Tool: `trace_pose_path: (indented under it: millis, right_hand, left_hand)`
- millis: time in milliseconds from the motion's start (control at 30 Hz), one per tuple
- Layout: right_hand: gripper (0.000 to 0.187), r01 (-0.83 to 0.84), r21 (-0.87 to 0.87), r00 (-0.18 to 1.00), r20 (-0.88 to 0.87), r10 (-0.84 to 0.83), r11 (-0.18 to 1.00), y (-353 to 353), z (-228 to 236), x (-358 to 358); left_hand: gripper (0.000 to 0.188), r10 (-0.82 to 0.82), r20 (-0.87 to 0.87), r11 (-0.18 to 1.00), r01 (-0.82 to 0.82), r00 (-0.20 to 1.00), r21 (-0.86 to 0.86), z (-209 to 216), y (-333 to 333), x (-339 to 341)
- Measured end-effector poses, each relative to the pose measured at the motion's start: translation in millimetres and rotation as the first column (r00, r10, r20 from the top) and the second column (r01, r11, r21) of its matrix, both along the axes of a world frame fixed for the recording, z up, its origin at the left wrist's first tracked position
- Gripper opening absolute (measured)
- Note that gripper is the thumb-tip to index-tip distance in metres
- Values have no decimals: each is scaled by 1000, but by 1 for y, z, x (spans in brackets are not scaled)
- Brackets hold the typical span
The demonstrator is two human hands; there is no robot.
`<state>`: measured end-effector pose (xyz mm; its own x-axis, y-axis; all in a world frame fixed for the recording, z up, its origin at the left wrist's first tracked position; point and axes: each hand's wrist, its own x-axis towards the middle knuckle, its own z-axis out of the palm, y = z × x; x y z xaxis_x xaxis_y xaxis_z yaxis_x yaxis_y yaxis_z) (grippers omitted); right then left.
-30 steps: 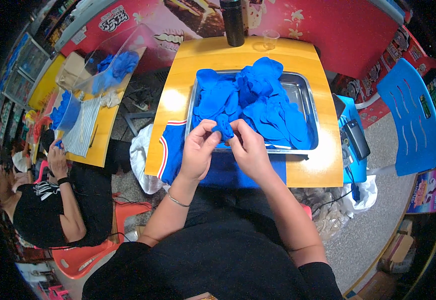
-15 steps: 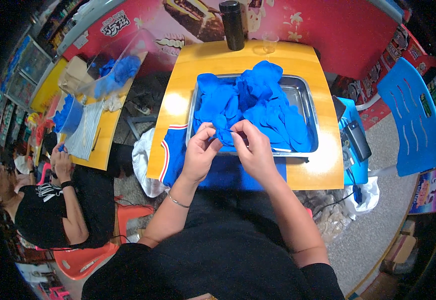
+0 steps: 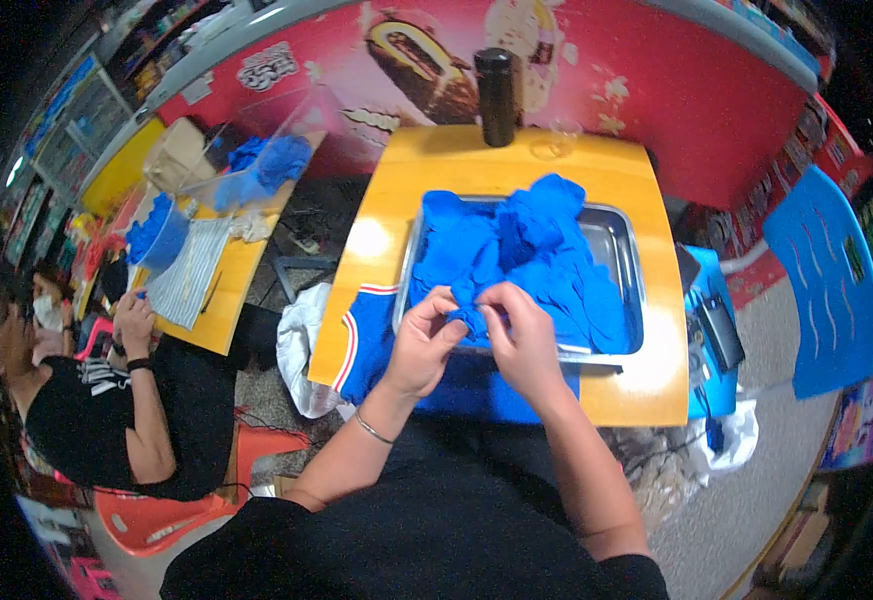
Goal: The person is assembling small blue miniature jerseys, using a stick tool to stuff or shape them.
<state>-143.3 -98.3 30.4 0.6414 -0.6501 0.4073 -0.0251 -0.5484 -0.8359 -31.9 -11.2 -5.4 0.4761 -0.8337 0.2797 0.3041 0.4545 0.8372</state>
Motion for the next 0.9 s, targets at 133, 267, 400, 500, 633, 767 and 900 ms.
trace_pose_path:
  millis: [133,267,400,500,633,767,900]
  right_hand:
    - [1,93,-44,996,4,-93,995,-1,-5,-4]
    - [1,46,13,999,-21,-46,999,0,-8,-4]
    - [2,26,50,1000,-9,-26,998,1,-10,-1]
    - [5,53,31,999,-8,-53,998,-2,-9,-2]
    - [5,24,7,999,-46,-23,1000,1,3,-2]
    - [2,-9,49,998,-59,11,999,-1,-3,-4]
    - [4,43,62,995,-96,-37,997,10,7,8]
  left_hand:
    - [11,-85,-83,994,90,993,67,-1,-2,-9]
    - [10,-264,-221,958,283,939,56,10,4,5]
    - [13,-264,-14,951,262,964,166,10,3,5]
    - [14,-154,292,985,126,944,114,2,1,8]
    - [12,-226,26,973,224,974,55,9,11,4]
    - [6,-364,-82,927,370,928,67,0,8,14]
    - [3,-240,-302,969,245,923,-21,13,14,8]
